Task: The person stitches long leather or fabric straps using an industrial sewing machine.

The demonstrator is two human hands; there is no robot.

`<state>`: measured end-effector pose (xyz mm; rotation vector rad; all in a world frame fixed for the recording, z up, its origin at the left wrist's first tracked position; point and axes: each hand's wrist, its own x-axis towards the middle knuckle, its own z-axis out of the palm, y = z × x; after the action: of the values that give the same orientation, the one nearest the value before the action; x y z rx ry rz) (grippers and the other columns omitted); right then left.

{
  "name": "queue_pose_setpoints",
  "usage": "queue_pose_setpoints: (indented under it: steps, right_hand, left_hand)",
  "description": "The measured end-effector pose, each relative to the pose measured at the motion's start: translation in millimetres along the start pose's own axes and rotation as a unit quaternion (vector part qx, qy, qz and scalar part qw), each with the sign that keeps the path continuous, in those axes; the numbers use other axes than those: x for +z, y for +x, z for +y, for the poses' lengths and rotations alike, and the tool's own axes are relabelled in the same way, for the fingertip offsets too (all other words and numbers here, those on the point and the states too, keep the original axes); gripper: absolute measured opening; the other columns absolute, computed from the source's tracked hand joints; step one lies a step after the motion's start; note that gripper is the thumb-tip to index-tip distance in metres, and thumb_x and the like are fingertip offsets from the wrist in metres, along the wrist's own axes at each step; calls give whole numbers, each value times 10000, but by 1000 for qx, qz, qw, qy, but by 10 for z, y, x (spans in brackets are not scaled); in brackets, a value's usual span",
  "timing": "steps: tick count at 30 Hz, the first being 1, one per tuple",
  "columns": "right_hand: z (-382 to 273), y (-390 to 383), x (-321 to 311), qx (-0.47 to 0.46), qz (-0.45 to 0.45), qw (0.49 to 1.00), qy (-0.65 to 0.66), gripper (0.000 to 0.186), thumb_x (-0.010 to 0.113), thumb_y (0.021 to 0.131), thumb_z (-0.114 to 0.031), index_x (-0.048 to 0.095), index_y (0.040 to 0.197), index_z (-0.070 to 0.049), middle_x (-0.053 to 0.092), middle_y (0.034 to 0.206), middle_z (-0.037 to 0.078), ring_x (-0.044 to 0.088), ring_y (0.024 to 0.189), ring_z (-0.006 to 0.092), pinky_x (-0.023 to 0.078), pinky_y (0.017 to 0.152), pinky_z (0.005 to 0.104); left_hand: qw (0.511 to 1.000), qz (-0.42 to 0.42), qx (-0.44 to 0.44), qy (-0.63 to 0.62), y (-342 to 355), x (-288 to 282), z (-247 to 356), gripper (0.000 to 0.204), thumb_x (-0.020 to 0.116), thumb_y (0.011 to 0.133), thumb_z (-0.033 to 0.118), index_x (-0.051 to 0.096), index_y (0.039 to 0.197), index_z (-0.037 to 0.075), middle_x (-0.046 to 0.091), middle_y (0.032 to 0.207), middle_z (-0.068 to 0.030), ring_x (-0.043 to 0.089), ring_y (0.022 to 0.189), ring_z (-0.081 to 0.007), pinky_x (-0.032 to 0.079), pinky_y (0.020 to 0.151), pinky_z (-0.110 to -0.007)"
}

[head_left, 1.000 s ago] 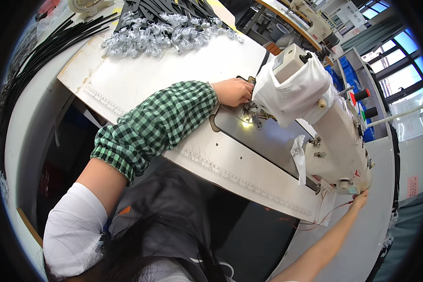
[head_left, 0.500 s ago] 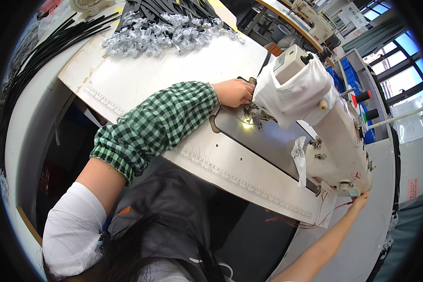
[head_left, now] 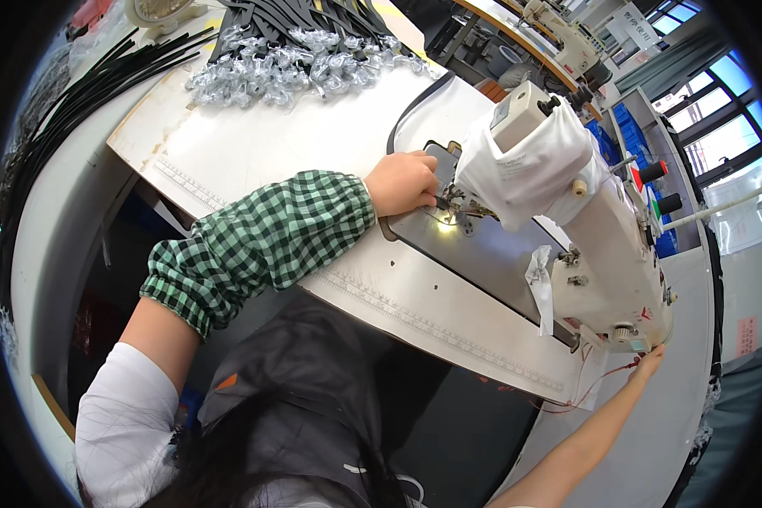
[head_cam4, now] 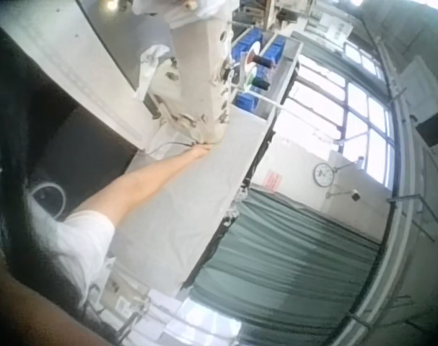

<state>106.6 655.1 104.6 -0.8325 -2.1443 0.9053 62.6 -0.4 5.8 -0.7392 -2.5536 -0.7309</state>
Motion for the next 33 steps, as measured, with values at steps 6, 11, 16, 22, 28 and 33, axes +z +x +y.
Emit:
queue_pose_setpoints:
  steps: [6,11,16,22,28,33]
  right_hand:
    - [109,118,119,-22,5,997,76,448,331,933,-409,443,1130,-23,528,1094,122,568,896,236,508,684,319]
    - [494,-262,479,-108,87,970,198,464,321,938,-393,416,1170,-1,521,1118,145,526,1001,279,433,866,389]
    - [170,-425,514,-33,49,938,340,509,310,937,-390,431,1191,34,480,1198,179,482,1076,276,377,927,364]
    - [-80,264,-77,-64,63,996,29,583,326,927,-432,458,1160,86,515,1165,195,503,1053,273,380,906,345]
    - [363,31,162,-45,64,992,104,572,333,927,-419,445,1181,80,492,1198,187,491,1071,277,379,910,351]
    - [132,-147,269,20,88,990,110,576,330,927,-421,422,1198,78,469,1225,172,481,1087,271,371,919,358]
  left_hand:
    - [1000,9,-13,-15,-14,3,-14,120,675,687,231,669,689,111,543,757,-19,534,819,-203,462,666,-326]
    - [1000,23,6,-9,27,50,40,123,690,684,220,669,688,99,549,757,-14,533,805,-203,459,651,-324]
    - [999,32,17,8,-24,21,4,113,691,685,206,670,687,94,550,751,-16,528,782,-206,456,643,-323]
    - [998,41,39,-13,49,73,-8,106,678,666,216,678,660,110,534,730,-25,525,806,-203,451,679,-320]
    - [998,48,48,-9,83,79,-2,98,685,689,184,675,683,86,545,738,-33,516,776,-211,447,656,-319]
    - [997,54,46,7,24,80,-43,108,683,690,191,675,681,83,543,735,-32,517,777,-212,445,663,-322]
